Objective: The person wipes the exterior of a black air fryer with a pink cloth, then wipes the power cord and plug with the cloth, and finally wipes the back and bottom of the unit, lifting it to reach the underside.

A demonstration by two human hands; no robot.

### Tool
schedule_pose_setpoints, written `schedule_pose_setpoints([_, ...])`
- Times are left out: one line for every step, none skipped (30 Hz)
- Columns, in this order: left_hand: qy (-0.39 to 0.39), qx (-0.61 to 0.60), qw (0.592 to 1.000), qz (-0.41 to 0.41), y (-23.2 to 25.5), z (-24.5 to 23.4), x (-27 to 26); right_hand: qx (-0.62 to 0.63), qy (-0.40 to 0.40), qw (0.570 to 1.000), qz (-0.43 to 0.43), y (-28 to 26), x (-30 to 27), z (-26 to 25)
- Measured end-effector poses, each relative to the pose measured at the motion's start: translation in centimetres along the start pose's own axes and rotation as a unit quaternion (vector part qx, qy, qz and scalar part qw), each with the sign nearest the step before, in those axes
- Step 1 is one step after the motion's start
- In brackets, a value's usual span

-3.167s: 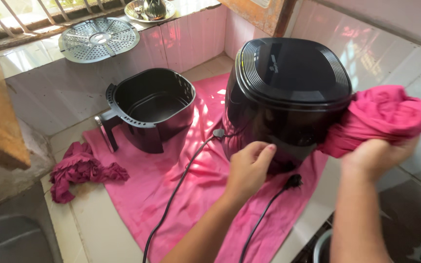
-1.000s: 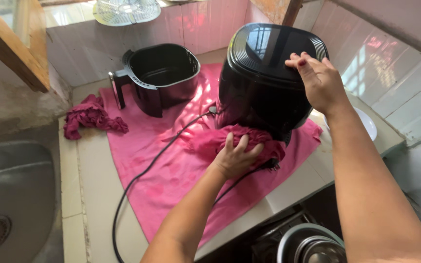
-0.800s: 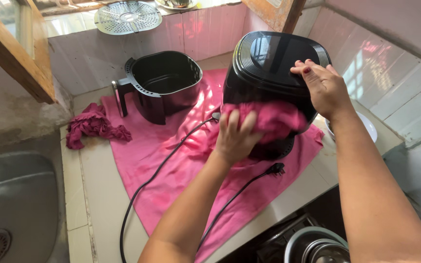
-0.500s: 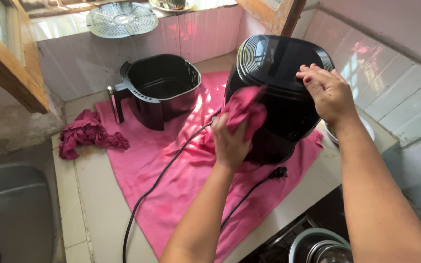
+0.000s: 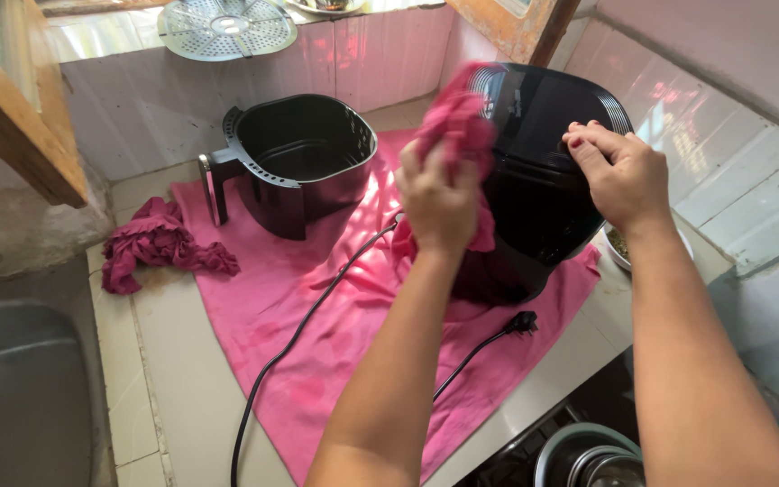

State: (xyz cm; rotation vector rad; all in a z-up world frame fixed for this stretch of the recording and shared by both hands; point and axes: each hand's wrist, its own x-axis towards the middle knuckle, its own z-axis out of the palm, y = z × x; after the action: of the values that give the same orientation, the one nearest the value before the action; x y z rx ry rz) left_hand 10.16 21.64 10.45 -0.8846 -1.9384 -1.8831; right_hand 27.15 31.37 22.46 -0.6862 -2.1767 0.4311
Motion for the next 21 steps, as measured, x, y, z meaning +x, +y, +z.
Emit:
schedule_pose_setpoints([0.013, -0.009, 0.999, -0.038, -1.8, -0.3, 0.2, -0.004, 0.003, 1.0, -0.013, 0.3, -0.4, 0.2])
schedule_pose_setpoints([0.028, -0.02, 0.997, -0.072, -3.7, -0.5, 0.4, -0.007, 0.01, 1.0, -0.027, 0.5, -0.6, 0.4])
schedule_pose_setpoints([-0.022, -0.028, 0.989, -0.14, -5.5, -1.1, -0.3, -0.01, 0.016, 0.999, -0.042, 0.8, -0.7, 0.5])
schedule_pose_setpoints([-0.072, -0.035, 0.975, -0.207, -7.2, -2.0, -1.4, -0.012, 0.016, 0.999, -0.043, 1.0, -0.8, 0.5])
schedule_pose_setpoints([-0.128, 0.018, 0.957, -0.259, -8.6, -2.7, -2.0, -0.013, 0.015, 0.999, -0.044, 1.1, -0.8, 0.6])
schedule_pose_setpoints([-0.182, 0.071, 0.931, -0.309, -9.5, -2.9, -2.0, -0.015, 0.015, 0.999, -0.046, 1.2, -0.8, 0.6])
schedule_pose_setpoints([-0.166, 0.047, 0.954, -0.247, -9.9, -2.8, -1.4, -0.016, 0.019, 0.998, -0.051, 1.3, -0.8, 0.6])
schedule_pose_setpoints([-0.148, 0.023, 0.971, -0.186, -9.9, -2.6, -0.6, -0.017, 0.022, 0.998, -0.056, 1.2, -0.9, 0.6])
schedule_pose_setpoints([-0.131, -0.001, 0.984, -0.124, -9.4, -2.4, 0.6, -0.018, 0.024, 0.998, -0.061, 1.2, -0.9, 0.6])
schedule_pose_setpoints([-0.123, -0.025, 0.989, -0.077, -8.7, -1.8, 2.4, -0.022, 0.028, 0.997, -0.062, 1.1, -1.0, 0.7])
schedule_pose_setpoints([-0.116, -0.048, 0.992, -0.03, -7.8, -1.0, 4.8, -0.025, 0.031, 0.997, -0.063, 1.0, -1.0, 0.8])
schedule_pose_setpoints([-0.12, -0.091, 0.989, 0.006, -7.0, -0.2, 7.1, -0.029, 0.035, 0.997, -0.063, 0.9, -1.1, 0.8])
schedule_pose_setpoints([-0.124, -0.134, 0.982, 0.041, -6.3, 0.6, 9.3, -0.03, 0.036, 0.997, -0.063, 0.8, -1.1, 0.9])
schedule_pose_setpoints([-0.151, -0.143, 0.978, 0.027, -5.9, 1.6, 11.1, -0.032, 0.039, 0.997, -0.062, 0.7, -1.1, 0.9])
schedule_pose_setpoints([-0.179, -0.151, 0.972, 0.013, -6.0, 2.7, 12.7, -0.034, 0.042, 0.997, -0.062, 0.6, -1.0, 1.0])
schedule_pose_setpoints([-0.208, -0.159, 0.965, -0.004, -6.7, 4.0, 13.5, -0.038, 0.045, 0.996, -0.065, 0.6, -1.0, 1.1])
schedule_pose_setpoints([-0.224, -0.147, 0.962, -0.042, -8.2, 5.1, 14.0, -0.043, 0.049, 0.996, -0.069, 0.6, -1.1, 1.1])
schedule_pose_setpoints([-0.241, -0.133, 0.958, -0.082, -10.3, 5.9, 14.0, -0.047, 0.05, 0.995, -0.071, 0.7, -1.3, 1.2])
schedule_pose_setpoints([-0.258, -0.119, 0.951, -0.121, -12.7, 6.8, 13.7, -0.05, 0.055, 0.995, -0.071, 0.7, -1.5, 1.2])
schedule_pose_setpoints([-0.281, -0.087, 0.945, -0.141, -15.4, 7.4, 12.7, -0.053, 0.059, 0.994, -0.072, 0.6, -1.6, 1.3])
schedule_pose_setpoints([-0.304, -0.056, 0.937, -0.161, -17.9, 7.7, 11.3, -0.055, 0.063, 0.994, -0.074, 0.5, -1.6, 1.3])
